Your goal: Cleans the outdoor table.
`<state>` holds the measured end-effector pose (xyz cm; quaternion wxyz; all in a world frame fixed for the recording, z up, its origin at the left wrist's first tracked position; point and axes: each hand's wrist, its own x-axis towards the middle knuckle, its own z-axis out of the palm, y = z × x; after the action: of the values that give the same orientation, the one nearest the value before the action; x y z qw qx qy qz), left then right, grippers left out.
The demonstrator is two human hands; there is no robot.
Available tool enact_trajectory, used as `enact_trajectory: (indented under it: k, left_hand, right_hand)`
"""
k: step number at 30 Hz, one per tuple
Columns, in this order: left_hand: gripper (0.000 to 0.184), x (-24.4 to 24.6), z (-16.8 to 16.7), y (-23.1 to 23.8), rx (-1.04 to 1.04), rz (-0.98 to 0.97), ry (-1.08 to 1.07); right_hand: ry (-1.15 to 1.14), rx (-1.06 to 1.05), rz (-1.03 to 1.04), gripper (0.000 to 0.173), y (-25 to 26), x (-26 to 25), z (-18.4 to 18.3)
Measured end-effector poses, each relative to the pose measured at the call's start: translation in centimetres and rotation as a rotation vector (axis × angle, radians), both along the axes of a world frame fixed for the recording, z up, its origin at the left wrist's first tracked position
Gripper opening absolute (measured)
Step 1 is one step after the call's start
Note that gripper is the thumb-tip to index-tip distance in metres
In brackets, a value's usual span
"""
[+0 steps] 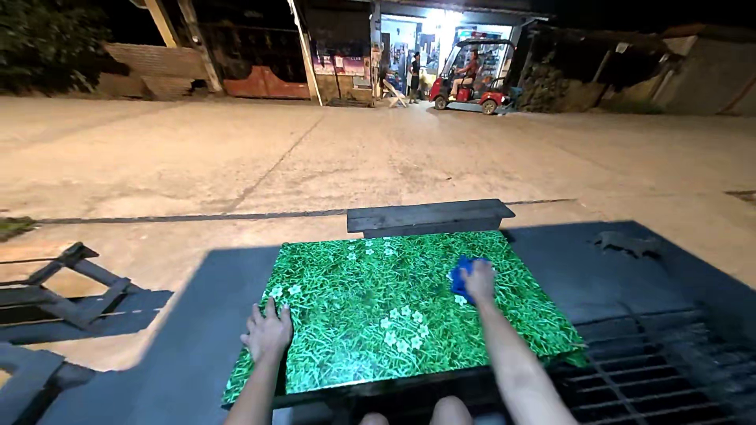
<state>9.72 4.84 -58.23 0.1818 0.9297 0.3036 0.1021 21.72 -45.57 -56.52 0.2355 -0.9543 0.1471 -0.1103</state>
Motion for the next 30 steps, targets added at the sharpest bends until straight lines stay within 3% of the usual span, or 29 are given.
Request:
enact_trajectory:
  k: [2, 4, 8, 11, 14, 18, 23, 26, 30]
  left_hand:
    - [0.063, 0.0, -0.1, -0.2, 0.009, 0.003, -0.004]
    - [0.062, 0.1, 0.0, -0.4, 0.017, 0.007, -0.01]
    - [0.064, 0.1, 0.0, -0.7, 0.044, 0.021, 0.024]
    - [0.066, 0.4, 0.0, -0.7, 0.051, 0.026, 0.031]
    - [0.066, 0.6, -0.1, -0.7, 0.056, 0.037, 0.038]
    - [0.067, 0.5, 0.2, -0.8, 0.048, 0.025, 0.055]
    - [0.06, 0.5, 0.2, -0.4, 0.059, 0.026, 0.071]
    - [0.056, 0.5, 0.2, -0.4, 0.045, 0.009, 0.049]
    - [0.059, 0.4, 0.3, -0.1, 0.018, 0.012, 0.025]
  right_hand:
    - [0.025, -0.036, -0.137, 0.063, -6.9, -1.1, -1.1]
    - [0.076, -0.066, -0.224, 0.063, -10.2, -1.6, -1.6]
    - [0.128, -0.035, -0.42, 0.066, -8.9, 0.5, -1.7]
    - [0.083, 0.018, -0.529, 0.094, -6.0, 2.9, -1.4]
    - [0.053, 0.045, -0.332, 0.08, 0.7, 5.1, 0.0]
    - [0.112, 0.078, 0.19, 0.059, 17.5, 5.6, 2.6]
    - [0.025, -0.054, 0.939, 0.055, 38.8, -1.7, -0.6]
    - [0.046, -0.093, 1.068, 0.052, 41.0, -4.4, -0.3]
    - [0.024, -0.113, 0.814, 0.053, 32.9, -1.4, 0.8]
